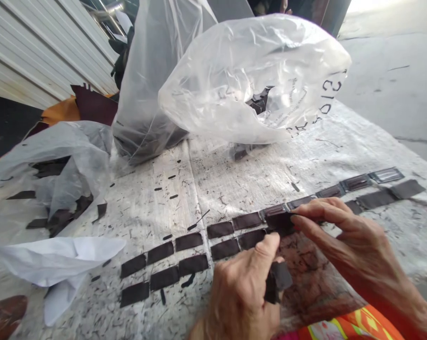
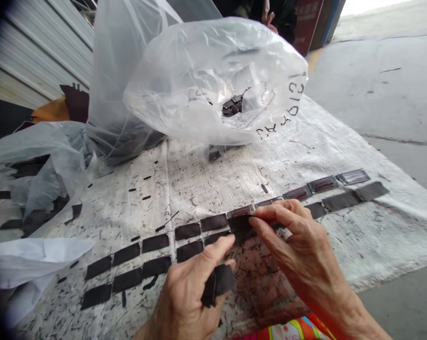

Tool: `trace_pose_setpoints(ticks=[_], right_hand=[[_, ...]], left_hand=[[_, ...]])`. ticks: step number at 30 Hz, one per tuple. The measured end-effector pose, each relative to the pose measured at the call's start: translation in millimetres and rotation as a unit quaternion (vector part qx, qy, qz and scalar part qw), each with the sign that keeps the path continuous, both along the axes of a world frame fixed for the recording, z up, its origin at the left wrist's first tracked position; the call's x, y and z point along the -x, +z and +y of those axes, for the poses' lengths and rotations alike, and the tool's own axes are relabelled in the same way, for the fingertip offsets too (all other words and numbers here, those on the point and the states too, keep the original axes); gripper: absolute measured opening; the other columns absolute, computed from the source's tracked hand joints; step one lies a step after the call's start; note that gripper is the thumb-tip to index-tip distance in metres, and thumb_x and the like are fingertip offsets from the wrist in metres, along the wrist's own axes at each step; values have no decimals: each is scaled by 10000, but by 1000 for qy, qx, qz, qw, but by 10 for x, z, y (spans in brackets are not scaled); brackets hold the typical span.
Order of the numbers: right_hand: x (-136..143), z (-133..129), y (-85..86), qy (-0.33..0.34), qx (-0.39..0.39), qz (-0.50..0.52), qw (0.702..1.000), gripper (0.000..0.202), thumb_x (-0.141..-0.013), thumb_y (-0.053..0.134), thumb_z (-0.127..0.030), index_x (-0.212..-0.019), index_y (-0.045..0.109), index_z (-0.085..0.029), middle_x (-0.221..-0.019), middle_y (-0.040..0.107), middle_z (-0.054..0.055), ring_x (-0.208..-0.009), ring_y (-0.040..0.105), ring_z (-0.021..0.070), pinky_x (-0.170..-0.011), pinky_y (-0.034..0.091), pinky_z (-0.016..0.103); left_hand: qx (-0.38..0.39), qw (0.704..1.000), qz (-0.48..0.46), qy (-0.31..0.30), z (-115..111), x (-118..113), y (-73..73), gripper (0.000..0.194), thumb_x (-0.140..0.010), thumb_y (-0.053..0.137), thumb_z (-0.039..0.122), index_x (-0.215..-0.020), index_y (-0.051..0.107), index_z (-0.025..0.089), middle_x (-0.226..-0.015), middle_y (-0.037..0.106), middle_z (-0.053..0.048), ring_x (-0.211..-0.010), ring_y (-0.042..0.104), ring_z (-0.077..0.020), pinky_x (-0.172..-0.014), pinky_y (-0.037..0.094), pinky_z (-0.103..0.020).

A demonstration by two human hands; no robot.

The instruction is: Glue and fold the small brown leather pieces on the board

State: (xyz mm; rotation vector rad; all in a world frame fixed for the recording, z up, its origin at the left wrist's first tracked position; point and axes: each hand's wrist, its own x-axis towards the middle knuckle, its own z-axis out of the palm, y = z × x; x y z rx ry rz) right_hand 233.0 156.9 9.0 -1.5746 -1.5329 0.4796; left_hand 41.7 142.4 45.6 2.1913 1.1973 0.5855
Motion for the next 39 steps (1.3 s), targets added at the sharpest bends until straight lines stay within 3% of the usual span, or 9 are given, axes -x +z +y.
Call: trace_pose_setpoints(ticks=[4, 8, 10, 17, 20, 24, 29, 35, 39], right_hand=[[-16, -64, 61, 47, -70, -55, 995, 119, -909, 586, -379, -898, 672, -297, -837, 670, 12, -758, 630, 175, -590, 496, 288], [-24, -65, 62, 91, -103, -91, 986, 65, -930, 570, -310, -929, 633, -296, -792, 685, -10, -811, 625, 177, -662, 500, 292], [-32, -41, 43, 111, -107, -107, 982, 56, -926, 579, -312, -914, 632, -300, -775, 686, -17, -817, 623, 180, -671, 495, 300], [-98, -17, -14, 117, -107, -147, 976, 77, -916, 563, -273, -875, 629, -280, -758, 674, 1, -780, 630, 196, -651, 472, 330], [-102, -38, -38, 73, -83, -119, 987, 64, -909, 569, -313, -885, 624, -291, -793, 658, 6, -758, 623, 193, -615, 468, 326], [-40, -14, -63, -3, -58, -73, 996, 39, -892, 604, -316, -907, 638, -304, -863, 646, 16, -771, 621, 194, -633, 482, 330], [96, 73, -68, -60, -77, -88, 991, 40, -892, 610, -275, -916, 637, -293, -865, 646, 27, -812, 619, 218, -730, 492, 382], [173, 124, -68, -70, -73, -99, 990, 43, -901, 601, -255, -922, 623, -284, -897, 640, 46, -855, 620, 239, -771, 477, 430], [187, 137, -105, -67, -79, -112, 988, 55, -899, 606, -238, -922, 607, -288, -882, 641, 42, -877, 618, 252, -777, 474, 443]], left_hand=[[85, 994, -11, 62, 76, 7, 59, 540, -925, 537, 243, -1438, 397, 149, -917, 758, -62, -769, 724, -179, -698, 562, -245], [93, 994, -19, 49, 155, -36, 48, 240, -873, 562, 153, -1090, 663, 171, -905, 748, -44, -809, 713, -176, -735, 535, -235], [81, 995, -11, 54, 178, -28, 46, 188, -852, 555, 104, -970, 679, 179, -852, 737, -23, -758, 695, -153, -705, 513, -219], [74, 993, 48, 77, 138, 148, 52, 134, -876, 538, 120, -902, 645, 195, -707, 671, 13, -605, 610, -112, -595, 450, -201], [68, 996, 43, 23, 90, 181, 49, 196, -852, 485, 65, -914, 636, 174, -733, 651, -13, -654, 622, -132, -598, 461, -211], [-5, 996, 43, -84, 48, 150, 66, 226, -852, 432, 70, -930, 639, 113, -679, 592, -43, -541, 555, -136, -480, 436, -217], [-83, 988, 67, -112, 50, 44, 18, 248, -888, 396, 93, -907, 644, 98, -669, 584, -59, -534, 590, -148, -455, 471, -206], [-164, 981, 78, -63, 64, -50, -81, 261, -891, 377, 88, -872, 635, 123, -1013, 712, -170, -625, 679, -186, -520, 552, -261], [-154, 977, 129, -78, 94, -65, -62, 293, -886, 367, 71, -850, 655, 111, -1255, 643, -222, -643, 703, -194, -564, 579, -286]])
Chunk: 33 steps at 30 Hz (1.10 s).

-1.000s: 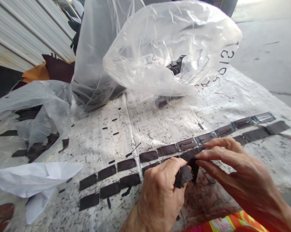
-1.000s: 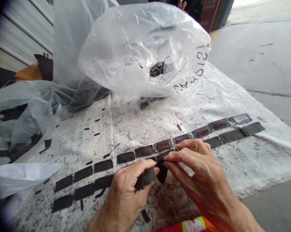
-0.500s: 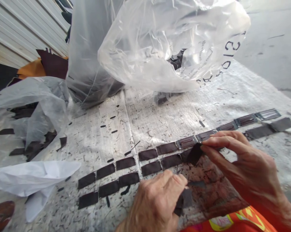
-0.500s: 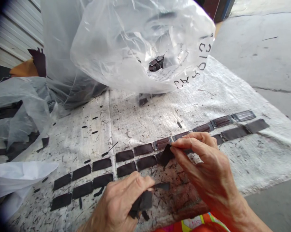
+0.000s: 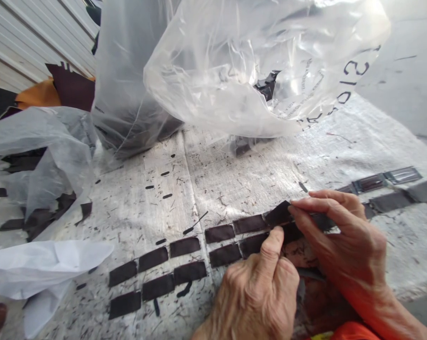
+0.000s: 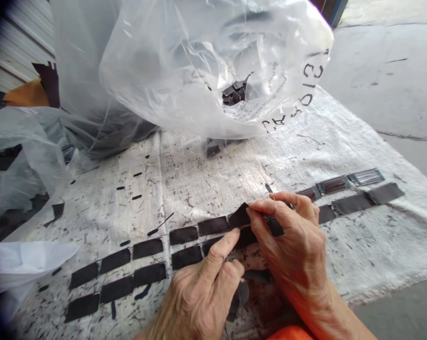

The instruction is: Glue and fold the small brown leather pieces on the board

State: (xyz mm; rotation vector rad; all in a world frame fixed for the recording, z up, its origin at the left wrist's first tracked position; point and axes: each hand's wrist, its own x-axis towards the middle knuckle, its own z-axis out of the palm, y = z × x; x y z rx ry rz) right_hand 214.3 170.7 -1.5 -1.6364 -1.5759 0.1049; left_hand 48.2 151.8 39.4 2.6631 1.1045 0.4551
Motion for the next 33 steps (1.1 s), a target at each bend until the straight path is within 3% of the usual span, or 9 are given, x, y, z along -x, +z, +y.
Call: trace_pose_setpoints(ticks=[7, 15, 26, 33], right_hand=[[8, -14, -30, 3, 2, -16, 1000, 68, -894, 612, -229, -922, 606, -290, -900, 637, 43, -893, 618, 262, -757, 451, 450], [-22, -31, -28, 16, 5, -14, 1000, 95, -894, 607, -202, -957, 599, -273, -938, 628, 49, -910, 592, 249, -800, 457, 430], [-52, -17, -30, 40, 4, -58, 997, 161, -890, 582, -157, -1009, 577, -264, -841, 671, 51, -951, 584, 291, -825, 427, 468], [-44, -19, -74, 28, -31, -67, 997, 109, -866, 620, -167, -949, 621, -237, -780, 704, 22, -899, 615, 264, -802, 420, 424]], left_hand=[[15, 997, 65, -28, 78, -8, 86, 340, -829, 341, 38, -760, 663, 123, -1288, 586, -246, -483, 656, -181, -427, 524, -277], [23, 996, 80, -21, 104, -11, 97, 345, -819, 345, 30, -769, 673, 127, -1300, 566, -243, -494, 668, -189, -441, 535, -280], [-21, 998, 65, -17, 103, 2, 46, 295, -791, 393, 31, -794, 676, 112, -1250, 618, -245, -520, 670, -187, -443, 538, -272], [-99, 995, 25, -19, 82, 17, -28, 356, -877, 338, 54, -789, 675, 132, -1214, 664, -198, -541, 661, -140, -506, 556, -226]])
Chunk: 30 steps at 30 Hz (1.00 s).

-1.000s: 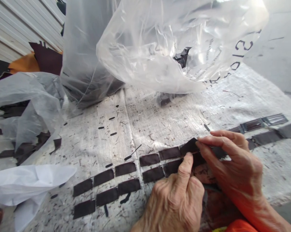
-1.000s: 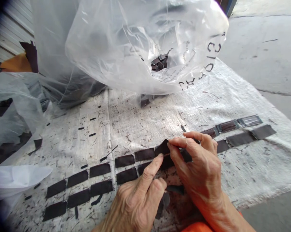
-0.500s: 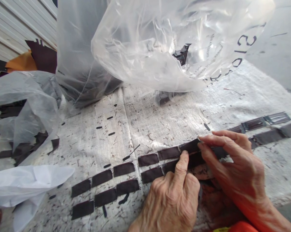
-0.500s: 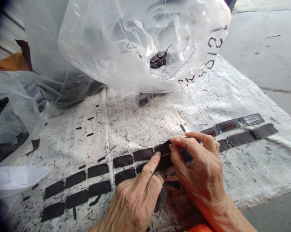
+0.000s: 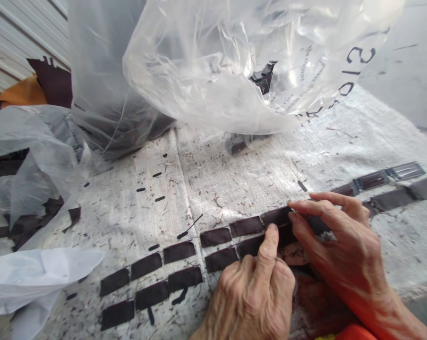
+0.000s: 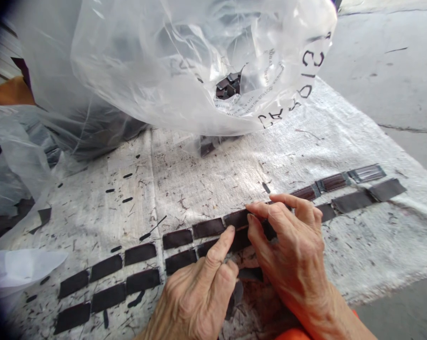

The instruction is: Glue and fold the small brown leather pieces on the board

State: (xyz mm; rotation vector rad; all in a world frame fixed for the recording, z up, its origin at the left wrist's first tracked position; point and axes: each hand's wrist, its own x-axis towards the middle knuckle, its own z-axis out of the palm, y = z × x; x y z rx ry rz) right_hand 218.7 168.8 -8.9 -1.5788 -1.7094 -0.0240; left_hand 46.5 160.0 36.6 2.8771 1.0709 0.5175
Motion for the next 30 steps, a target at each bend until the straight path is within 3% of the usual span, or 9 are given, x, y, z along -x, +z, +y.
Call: trace_pose_setpoints(ticks=[15, 30], right_hand=[[12, -24, 48, 6, 16, 35, 999, 91, -881, 612, -184, -953, 626, -239, -906, 638, 44, -896, 598, 237, -786, 431, 407], [30, 40, -16, 6, -10, -1, 1000, 151, -854, 627, -95, -971, 603, -187, -836, 669, 42, -882, 600, 229, -818, 427, 391]], left_hand=[[11, 999, 38, 6, -10, 9, 2, 363, -869, 317, 54, -797, 663, 138, -1258, 634, -203, -525, 656, -147, -467, 551, -237], [-18, 999, 37, 7, 3, 10, -39, 332, -842, 357, 40, -760, 664, 136, -1204, 660, -210, -450, 610, -130, -401, 498, -223]])
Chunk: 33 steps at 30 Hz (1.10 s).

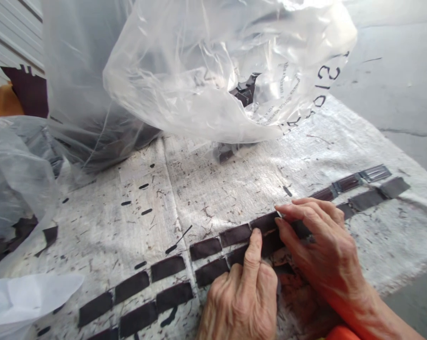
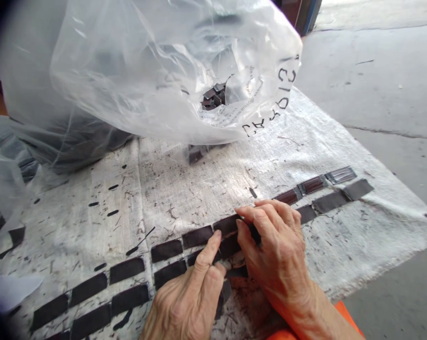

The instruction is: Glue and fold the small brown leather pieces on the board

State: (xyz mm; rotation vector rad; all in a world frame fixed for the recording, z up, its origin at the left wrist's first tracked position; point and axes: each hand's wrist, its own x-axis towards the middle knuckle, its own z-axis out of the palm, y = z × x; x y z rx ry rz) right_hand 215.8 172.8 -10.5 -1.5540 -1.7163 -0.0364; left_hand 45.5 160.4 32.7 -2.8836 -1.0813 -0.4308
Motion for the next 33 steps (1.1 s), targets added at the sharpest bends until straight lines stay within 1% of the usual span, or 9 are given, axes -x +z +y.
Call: trace_pose_setpoints(ticks=[3, 7, 9, 11, 14, 18, 22, 28, 33], right_hand=[[-22, -5, 24, -7, 3, 31, 999, 169, -856, 619, -87, -1000, 606, -176, -907, 640, 55, -865, 593, 200, -810, 445, 367], [-88, -60, 63, 0, -5, 79, 997, 224, -859, 584, -51, -1038, 616, -181, -953, 595, 53, -874, 584, 169, -792, 465, 324], [-127, -104, 57, 13, -21, 61, 998, 273, -848, 563, -9, -1041, 630, -190, -954, 602, 58, -929, 573, 191, -826, 461, 351], [-156, -151, 31, 34, -30, 28, 999, 321, -837, 557, 11, -1063, 640, -202, -992, 627, 74, -1039, 553, 244, -885, 448, 416], [-170, -206, -16, 43, -5, -22, 999, 336, -846, 566, -14, -1098, 644, -224, -1111, 647, 98, -1176, 505, 311, -946, 419, 509], [-154, -231, -28, 26, 34, -58, 997, 270, -873, 568, -85, -1076, 658, -239, -1189, 661, 98, -1230, 483, 341, -985, 382, 569], [-151, -210, 19, 21, 41, -75, 996, 247, -872, 562, -90, -1035, 676, -237, -1212, 669, 87, -1258, 476, 353, -1002, 370, 578], [-192, -113, 59, 29, 37, -93, 995, 240, -819, 571, -57, -946, 682, -228, -1182, 686, 90, -1258, 479, 381, -980, 380, 598], [-214, -108, 44, 41, 43, -95, 994, 219, -829, 551, -109, -971, 668, -228, -1205, 677, 82, -1280, 457, 386, -976, 383, 605]], left_hand=[[0, 1000, -3, 3, 7, -5, -17, 333, -840, 362, 16, -755, 664, 128, -1197, 662, -209, -407, 571, -114, -375, 471, -224], [-4, 1000, -5, 5, 18, -9, -23, 330, -853, 359, 22, -785, 667, 119, -1198, 659, -216, -422, 587, -118, -367, 461, -226], [-6, 1000, -3, 4, 20, -4, -23, 329, -854, 356, 23, -788, 664, 118, -1203, 656, -222, -416, 579, -116, -362, 452, -226], [-2, 1000, 1, 2, 21, 2, -24, 334, -858, 348, 23, -797, 662, 118, -1208, 656, -221, -414, 574, -108, -370, 451, -218], [5, 1000, 4, 2, 18, 10, -26, 330, -868, 342, 31, -819, 657, 117, -1215, 656, -224, -439, 590, -105, -394, 461, -210], [18, 1000, 12, -6, 7, 27, -29, 267, -863, 389, 35, -860, 645, 111, -1254, 629, -241, -461, 602, -112, -406, 476, -222], [30, 999, 13, -6, 2, 30, 7, 253, -854, 396, 32, -865, 637, 110, -1256, 629, -243, -521, 648, -140, -427, 505, -237], [64, 998, 25, 10, 37, -2, 114, 337, -854, 303, 5, -827, 608, 145, -1245, 652, -201, -522, 653, -161, -402, 510, -271], [60, 997, 37, 19, 32, 8, 129, 309, -862, 331, -1, -856, 598, 154, -1273, 644, -169, -535, 655, -158, -439, 546, -283]])
